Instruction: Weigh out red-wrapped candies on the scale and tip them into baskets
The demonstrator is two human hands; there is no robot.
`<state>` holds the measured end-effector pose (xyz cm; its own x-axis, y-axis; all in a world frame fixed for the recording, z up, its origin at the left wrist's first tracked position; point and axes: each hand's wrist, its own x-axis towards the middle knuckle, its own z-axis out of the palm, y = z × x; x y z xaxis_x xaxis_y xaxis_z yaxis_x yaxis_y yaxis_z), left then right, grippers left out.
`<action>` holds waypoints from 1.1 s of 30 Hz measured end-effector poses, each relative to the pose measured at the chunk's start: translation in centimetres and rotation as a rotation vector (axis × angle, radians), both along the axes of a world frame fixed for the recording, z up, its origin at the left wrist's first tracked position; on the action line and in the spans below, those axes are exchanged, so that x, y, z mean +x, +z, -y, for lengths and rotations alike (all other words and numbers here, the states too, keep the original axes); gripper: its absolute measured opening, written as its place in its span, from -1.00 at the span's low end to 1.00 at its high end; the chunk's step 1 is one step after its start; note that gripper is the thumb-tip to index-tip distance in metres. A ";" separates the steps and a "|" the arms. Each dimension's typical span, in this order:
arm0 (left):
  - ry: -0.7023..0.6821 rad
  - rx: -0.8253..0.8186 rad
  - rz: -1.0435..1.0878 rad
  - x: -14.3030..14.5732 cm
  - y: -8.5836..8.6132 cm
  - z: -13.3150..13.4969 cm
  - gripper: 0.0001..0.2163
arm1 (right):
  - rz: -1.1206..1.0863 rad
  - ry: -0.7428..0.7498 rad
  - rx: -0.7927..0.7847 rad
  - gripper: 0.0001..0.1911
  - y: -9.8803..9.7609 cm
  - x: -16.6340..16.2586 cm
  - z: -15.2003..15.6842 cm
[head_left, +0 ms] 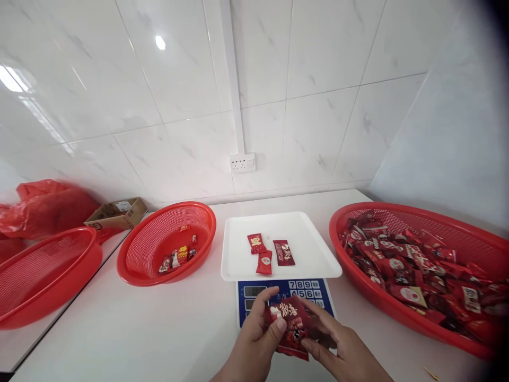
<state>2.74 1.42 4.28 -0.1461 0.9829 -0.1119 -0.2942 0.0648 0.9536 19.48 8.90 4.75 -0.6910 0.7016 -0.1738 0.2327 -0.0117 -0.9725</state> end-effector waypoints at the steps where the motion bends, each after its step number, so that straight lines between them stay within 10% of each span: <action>1: -0.010 0.012 -0.041 0.0 0.0 0.1 -0.46 | -0.010 -0.006 -0.005 -0.29 -0.2 0.0 0.1; 14: 0.049 0.040 -0.298 -1.1 0.4 0.7 -0.61 | 0.080 0.032 0.067 -0.54 1.4 0.0 -0.6; 26: 0.244 -0.010 -0.152 -2.6 1.1 1.8 -0.61 | -0.033 -0.262 0.171 -0.15 1.6 -2.4 -4.5; 33: 0.146 0.011 -0.143 -2.1 -0.1 1.9 -0.60 | 0.064 0.032 0.220 -0.51 2.1 -1.6 -1.5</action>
